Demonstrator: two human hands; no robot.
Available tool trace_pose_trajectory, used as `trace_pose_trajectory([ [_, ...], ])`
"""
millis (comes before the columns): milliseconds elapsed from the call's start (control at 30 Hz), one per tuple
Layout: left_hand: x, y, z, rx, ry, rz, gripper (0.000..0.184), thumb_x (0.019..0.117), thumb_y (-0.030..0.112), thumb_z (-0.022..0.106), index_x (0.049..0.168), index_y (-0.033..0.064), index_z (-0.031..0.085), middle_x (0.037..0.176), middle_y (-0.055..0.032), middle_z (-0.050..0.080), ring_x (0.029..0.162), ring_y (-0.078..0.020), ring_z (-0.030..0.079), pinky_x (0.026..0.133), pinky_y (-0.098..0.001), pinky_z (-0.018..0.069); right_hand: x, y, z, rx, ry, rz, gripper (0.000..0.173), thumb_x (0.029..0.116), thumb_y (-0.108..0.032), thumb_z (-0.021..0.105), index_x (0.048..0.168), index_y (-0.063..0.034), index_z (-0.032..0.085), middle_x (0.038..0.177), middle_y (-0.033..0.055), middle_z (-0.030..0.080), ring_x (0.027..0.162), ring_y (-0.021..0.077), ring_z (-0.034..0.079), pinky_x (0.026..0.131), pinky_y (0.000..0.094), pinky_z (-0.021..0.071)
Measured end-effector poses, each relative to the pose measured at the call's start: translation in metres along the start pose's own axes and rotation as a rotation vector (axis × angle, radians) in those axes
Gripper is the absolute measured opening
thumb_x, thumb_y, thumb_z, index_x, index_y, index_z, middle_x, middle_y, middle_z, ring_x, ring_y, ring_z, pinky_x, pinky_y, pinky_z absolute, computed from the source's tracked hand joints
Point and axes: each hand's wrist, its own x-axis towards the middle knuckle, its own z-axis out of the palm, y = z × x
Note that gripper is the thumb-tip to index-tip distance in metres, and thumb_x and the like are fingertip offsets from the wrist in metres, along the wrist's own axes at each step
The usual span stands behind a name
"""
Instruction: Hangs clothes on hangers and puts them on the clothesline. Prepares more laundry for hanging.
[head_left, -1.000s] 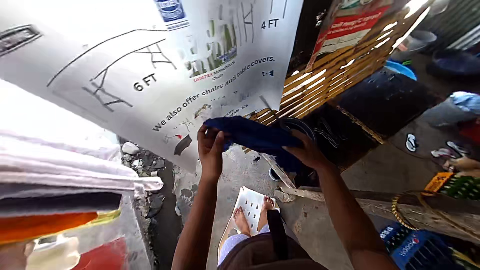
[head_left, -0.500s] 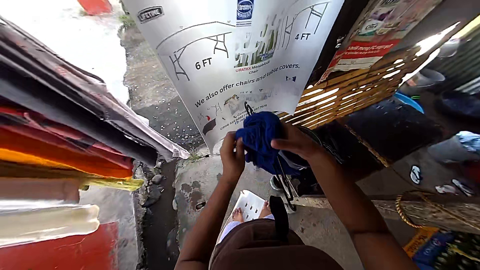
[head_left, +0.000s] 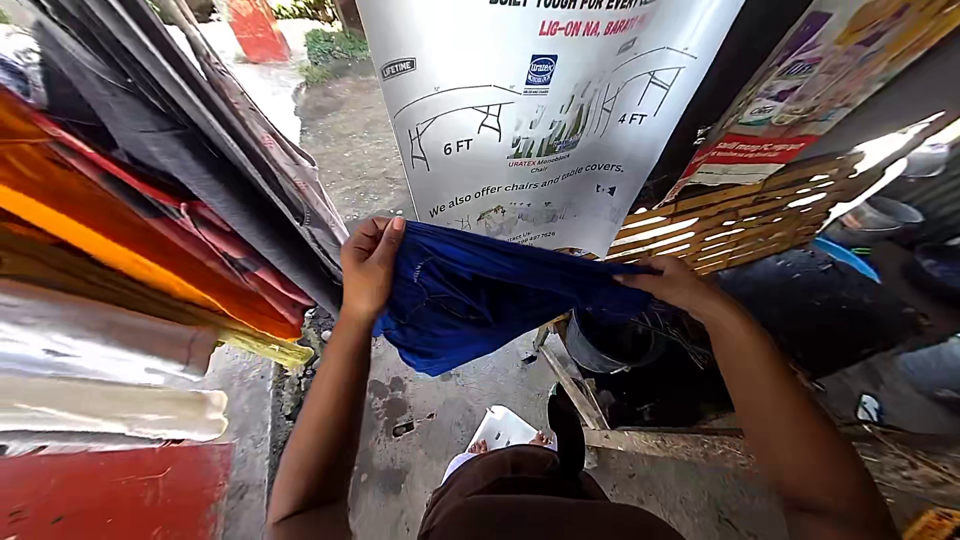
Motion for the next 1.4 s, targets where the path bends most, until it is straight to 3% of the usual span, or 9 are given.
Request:
trace_pose_trajectory([
  [200,0.006,-0.010,-0.047,0.797,-0.271,0.544,0.082,0.0742,0.064,0.074,0.113,-0.0071,0.065,0.094,-0.0263,0.070,0.078,-0.0424,0.070,0.065,-0.0615,0.0549,-0.018,-0.026,-0.012,0.405,0.128,0.010,0.024,0.1077,-0.020,0.043,0.096,-0.0139,0.062,0.072,-0.0100,0.066,0.064,-0.0030,0.064,0.060,0.0176,0.0551],
  [300,0.008,-0.014,-0.055,0.933,-0.453,0.468,0.070,0.0754,0.033,0.088,0.128,-0.0052,0.061,0.108,-0.0309,0.064,0.087,-0.0506,0.067,0.068,-0.0658,0.0544,-0.025,-0.040,-0.022,0.374,0.182,-0.085,0.021,0.1046,-0.012,0.045,0.094,-0.0145,0.062,0.071,-0.0132,0.066,0.064,-0.0065,0.064,0.061,0.0142,0.0553],
  [500,0.000,-0.026,-0.048,0.228,-0.371,-0.023,0.017,0.1012,0.007,0.051,0.098,-0.0041,0.064,0.083,0.0000,0.063,0.076,0.0006,0.059,0.075,-0.0226,0.0522,-0.010,-0.030,-0.014,0.234,0.149,-0.230,0.020,0.0921,-0.008,0.065,0.111,-0.0020,0.065,0.091,-0.0039,0.068,0.081,-0.0031,0.064,0.077,0.0188,0.0562],
  [700,-0.002,0.028,0.032,-0.394,-0.038,-0.491,0.022,0.1084,0.015,0.039,0.109,0.0078,0.060,0.082,0.0025,0.066,0.075,-0.0051,0.065,0.071,-0.0263,0.0568,0.025,-0.027,0.063,-0.098,-0.067,-0.020,0.074,0.1012,-0.035,0.066,0.153,0.0081,0.037,0.142,0.0342,0.053,0.124,0.0488,0.057,0.102,0.0638,0.0464],
  [867,-0.004,0.035,0.057,-0.514,-0.153,-0.586,0.012,0.1077,0.013,0.046,0.107,0.0056,0.056,0.080,-0.0002,0.063,0.071,-0.0069,0.063,0.068,-0.0261,0.0556,0.010,-0.053,0.129,-0.018,-0.026,-0.471,0.069,0.0861,-0.032,0.079,0.140,0.0039,0.055,0.144,0.0270,0.054,0.095,0.0306,0.064,0.074,0.0491,0.0530],
  [933,-0.005,0.035,0.057,-0.480,-0.199,-0.568,0.011,0.1053,0.011,0.052,0.112,0.0032,0.054,0.085,-0.0024,0.064,0.073,-0.0080,0.064,0.070,-0.0270,0.0567,0.006,-0.072,0.147,-0.088,-0.070,-0.536,0.069,0.0826,-0.034,0.085,0.134,0.0053,0.060,0.145,0.0274,0.054,0.120,0.0370,0.062,0.098,0.0543,0.0519],
  [1133,-0.005,0.040,-0.007,0.042,-0.280,-0.167,0.041,0.0871,0.014,0.078,0.117,-0.0034,0.055,0.095,-0.0072,0.066,0.084,-0.0095,0.066,0.080,-0.0297,0.0578,0.033,-0.097,0.132,-0.191,0.052,-0.588,0.031,0.1001,-0.022,0.065,0.113,0.0043,0.073,0.142,0.0290,0.057,0.117,0.0432,0.064,0.096,0.0601,0.0502],
  [1233,-0.012,0.054,-0.049,0.645,-0.440,-0.063,0.068,0.0767,0.030,0.091,0.124,-0.0062,0.057,0.101,-0.0239,0.068,0.094,-0.0367,0.068,0.086,-0.0588,0.0538,0.037,-0.111,0.101,-0.236,0.161,-0.642,0.029,0.1028,-0.015,0.055,0.115,0.0065,0.070,0.147,0.0250,0.055,0.130,0.0414,0.057,0.104,0.0604,0.0456],
  [1400,-0.020,0.031,-0.094,0.995,-0.475,-0.072,0.039,0.0913,0.006,0.073,0.128,-0.0024,0.061,0.121,-0.0294,0.061,0.109,-0.0496,0.063,0.089,-0.0699,0.0486,0.030,-0.132,0.071,-0.274,0.298,-0.744,0.035,0.1056,-0.014,0.044,0.124,0.0061,0.067,0.142,0.0240,0.058,0.130,0.0379,0.057,0.107,0.0546,0.0434],
])
